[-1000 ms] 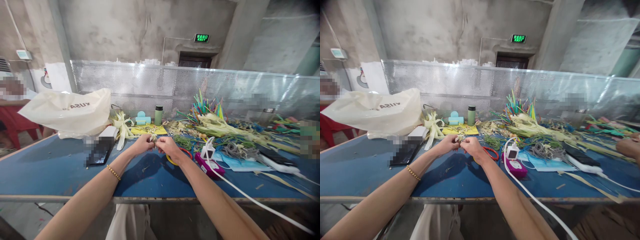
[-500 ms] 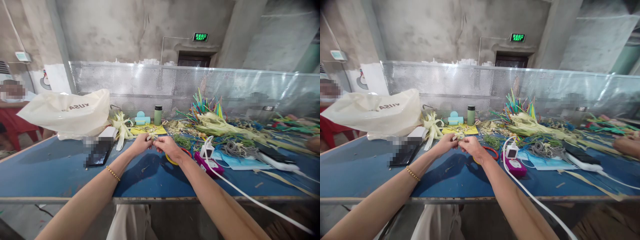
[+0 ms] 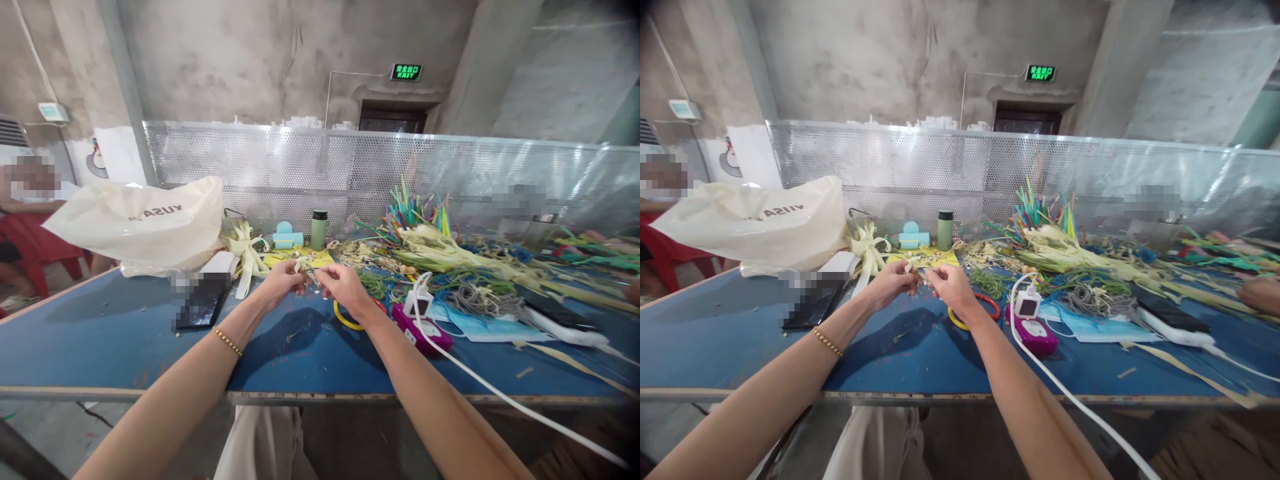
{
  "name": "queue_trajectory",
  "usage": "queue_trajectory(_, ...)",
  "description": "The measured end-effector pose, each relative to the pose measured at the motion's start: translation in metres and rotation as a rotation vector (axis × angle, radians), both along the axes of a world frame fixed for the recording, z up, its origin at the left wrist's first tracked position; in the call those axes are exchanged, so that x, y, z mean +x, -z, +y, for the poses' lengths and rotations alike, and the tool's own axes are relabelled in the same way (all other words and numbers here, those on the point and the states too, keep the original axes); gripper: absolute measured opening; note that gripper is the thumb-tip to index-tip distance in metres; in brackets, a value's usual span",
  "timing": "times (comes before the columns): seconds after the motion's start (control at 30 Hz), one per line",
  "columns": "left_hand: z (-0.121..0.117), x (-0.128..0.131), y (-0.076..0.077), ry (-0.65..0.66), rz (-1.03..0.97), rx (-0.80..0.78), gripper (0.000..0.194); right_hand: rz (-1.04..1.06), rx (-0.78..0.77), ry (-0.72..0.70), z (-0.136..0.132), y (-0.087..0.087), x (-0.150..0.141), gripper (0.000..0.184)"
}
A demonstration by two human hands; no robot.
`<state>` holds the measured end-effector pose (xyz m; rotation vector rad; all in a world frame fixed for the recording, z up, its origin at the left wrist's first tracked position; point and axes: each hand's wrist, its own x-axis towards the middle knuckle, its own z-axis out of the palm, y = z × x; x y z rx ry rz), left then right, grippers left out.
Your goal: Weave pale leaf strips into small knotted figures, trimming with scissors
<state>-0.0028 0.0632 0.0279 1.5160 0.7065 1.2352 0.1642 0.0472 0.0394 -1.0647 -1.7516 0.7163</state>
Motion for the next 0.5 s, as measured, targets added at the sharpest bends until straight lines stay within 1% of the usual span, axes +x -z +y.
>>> queue_trajectory(0.17,0.0001,-0.0021,0.0000,0.076,-0.029,-0.030,0.016,-0.041,0.028,-0.054,0.0018,0.0015,0.0025,0.021)
queue_trajectory(0.33,-0.0015,-0.0021,-0.0011,0.149,-0.039,-0.077,0.013,-0.110,0.131,0.005,0.0045,0.0057,0.0012,0.018)
queue_trajectory(0.4,-0.0013,-0.0018,-0.0012,0.142,-0.050,-0.072,0.018,-0.153,0.171,0.025,0.0052,0.0067,0.0011,0.018)
queue_trajectory(0.5,0.0013,-0.0017,0.0002,0.058,-0.031,-0.032,0.025,-0.186,0.194,0.034,0.0053,0.0075,0.0012,0.021)
